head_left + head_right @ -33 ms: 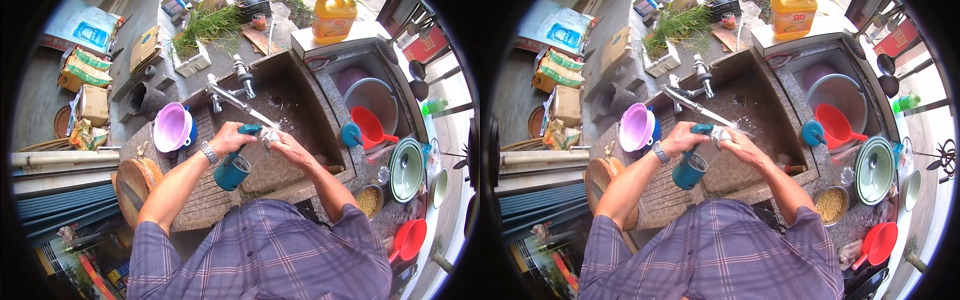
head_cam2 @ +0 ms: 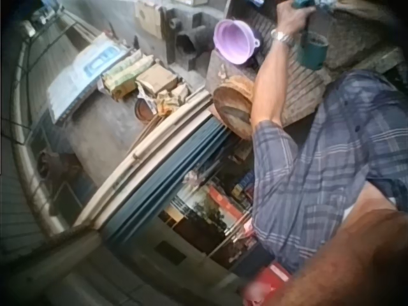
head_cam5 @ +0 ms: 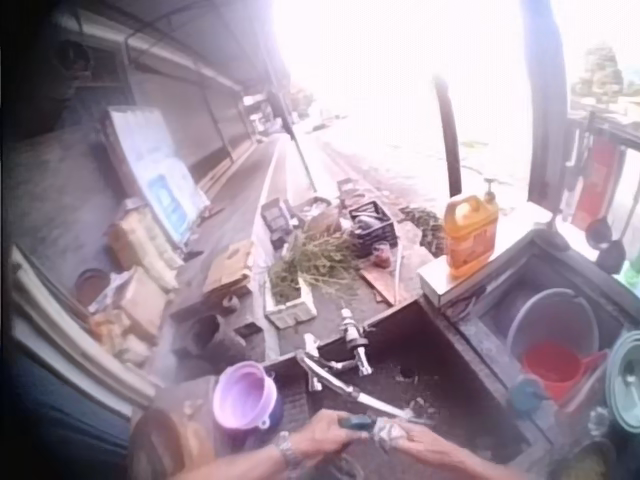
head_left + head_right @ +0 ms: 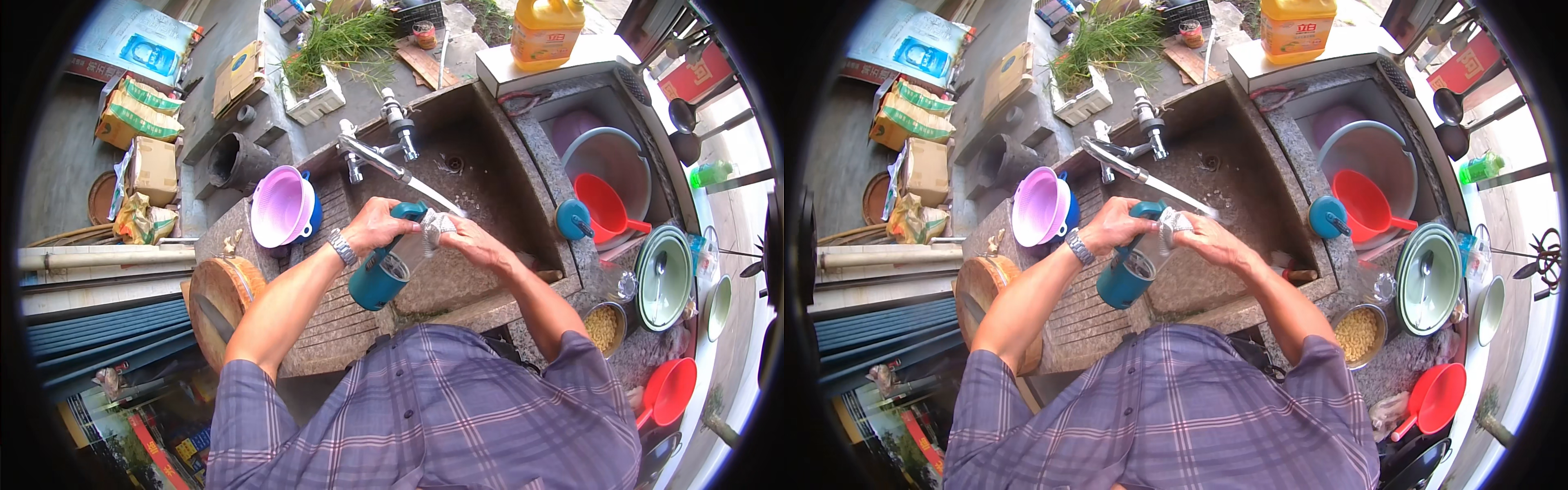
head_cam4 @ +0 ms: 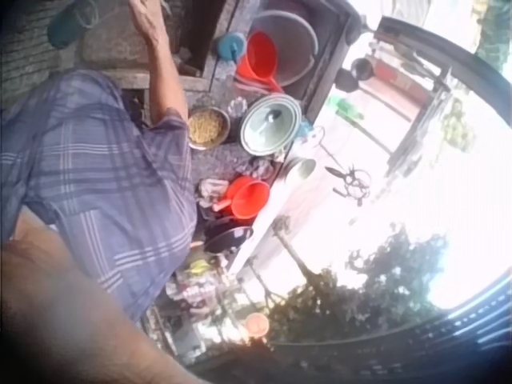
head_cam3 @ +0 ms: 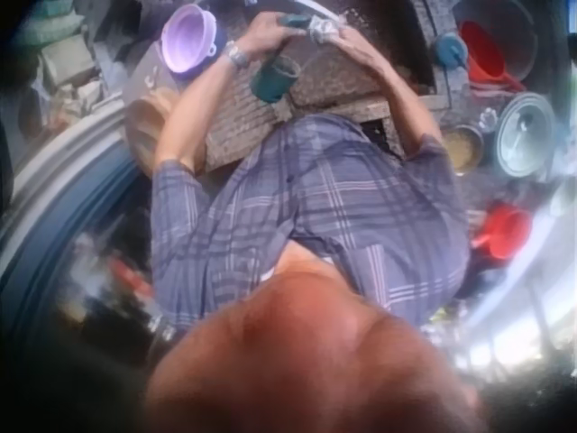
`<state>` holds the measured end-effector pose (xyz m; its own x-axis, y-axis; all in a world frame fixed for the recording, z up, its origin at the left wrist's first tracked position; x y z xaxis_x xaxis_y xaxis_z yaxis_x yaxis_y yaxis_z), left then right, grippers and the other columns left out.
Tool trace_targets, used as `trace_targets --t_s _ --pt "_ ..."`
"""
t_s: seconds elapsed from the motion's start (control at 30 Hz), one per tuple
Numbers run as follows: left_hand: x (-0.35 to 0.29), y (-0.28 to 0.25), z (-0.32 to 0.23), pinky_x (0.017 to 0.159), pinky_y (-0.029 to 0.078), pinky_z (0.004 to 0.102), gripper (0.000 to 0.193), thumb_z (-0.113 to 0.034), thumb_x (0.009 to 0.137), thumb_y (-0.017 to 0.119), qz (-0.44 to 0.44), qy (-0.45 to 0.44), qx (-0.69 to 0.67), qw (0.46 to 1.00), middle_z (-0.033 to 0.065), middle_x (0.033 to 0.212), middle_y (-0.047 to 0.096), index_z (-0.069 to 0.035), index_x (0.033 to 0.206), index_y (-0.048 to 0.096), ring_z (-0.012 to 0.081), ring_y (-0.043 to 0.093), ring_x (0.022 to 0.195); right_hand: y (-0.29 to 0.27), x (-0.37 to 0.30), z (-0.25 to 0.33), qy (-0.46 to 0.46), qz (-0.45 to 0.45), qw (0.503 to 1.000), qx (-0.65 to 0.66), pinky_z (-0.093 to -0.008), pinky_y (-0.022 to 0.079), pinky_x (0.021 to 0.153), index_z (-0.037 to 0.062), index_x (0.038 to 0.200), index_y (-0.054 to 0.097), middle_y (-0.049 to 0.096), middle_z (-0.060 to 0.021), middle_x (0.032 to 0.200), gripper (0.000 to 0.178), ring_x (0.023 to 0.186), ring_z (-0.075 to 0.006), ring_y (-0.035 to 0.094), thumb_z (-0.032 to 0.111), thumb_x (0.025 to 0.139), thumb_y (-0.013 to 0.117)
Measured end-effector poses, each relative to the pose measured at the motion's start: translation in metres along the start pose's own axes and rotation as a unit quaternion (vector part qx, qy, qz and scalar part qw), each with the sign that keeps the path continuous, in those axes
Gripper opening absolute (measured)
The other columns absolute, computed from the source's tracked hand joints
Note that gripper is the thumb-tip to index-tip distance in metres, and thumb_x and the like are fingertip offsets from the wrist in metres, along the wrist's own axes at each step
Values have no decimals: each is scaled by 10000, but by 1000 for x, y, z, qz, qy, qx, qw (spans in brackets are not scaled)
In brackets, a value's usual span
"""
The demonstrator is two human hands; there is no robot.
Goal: The person washes a blender jar and its lid under running water at an outdoor sink, using a brush and a cloth. They rinse the jar and lid, scrub the interior, and wipe the exterior before placing the items on the counter.
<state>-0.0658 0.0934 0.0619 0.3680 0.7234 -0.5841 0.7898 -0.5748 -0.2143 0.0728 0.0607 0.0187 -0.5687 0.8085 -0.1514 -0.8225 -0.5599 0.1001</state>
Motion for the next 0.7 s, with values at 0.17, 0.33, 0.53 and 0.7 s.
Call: trace_targets --t_s 0.17,0.33,0.53,0.7 --pt "7 6 4 682 495 285 265 -177 788 737 25 34 125 991 45 783 692 31 953 721 81 573 728 27 4 -14 121 229 964 58 -302 404 993 13 1273 598 632 -57 1217 525 1105 -145 540 225 803 700" --pt "0 9 -5 683 507 302 262 -145 768 748 50 33 157 986 58 773 698 27 963 721 90 595 722 41 11 -29 189 207 911 303 -329 462 983 43 1225 617 643 -69 1191 441 1063 -166 612 190 818 701" --pt "1 12 -6 840 508 284 305 -41 794 748 101 86 74 988 31 988 718 -2 1092 697 82 613 901 29 13 -3 166 34 911 376 -351 492 955 36 1247 589 636 -99 1201 387 1046 -189 630 283 950 570" --pt "4 9 -16 821 506 299 322 -57 773 756 79 99 105 986 29 952 721 -6 1088 705 91 603 869 -1 -1 20 26 -54 997 51 -328 457 917 -10 1294 526 621 -85 1152 476 1044 -142 568 309 955 627"
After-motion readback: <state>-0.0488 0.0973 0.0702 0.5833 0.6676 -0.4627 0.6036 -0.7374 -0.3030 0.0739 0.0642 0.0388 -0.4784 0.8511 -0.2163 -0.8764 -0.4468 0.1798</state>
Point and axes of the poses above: each hand's wrist, its own x-axis towards the middle knuckle, its own y-axis out of the palm, z = x × y, the point moved 9 cm from there along x, towards the middle knuckle
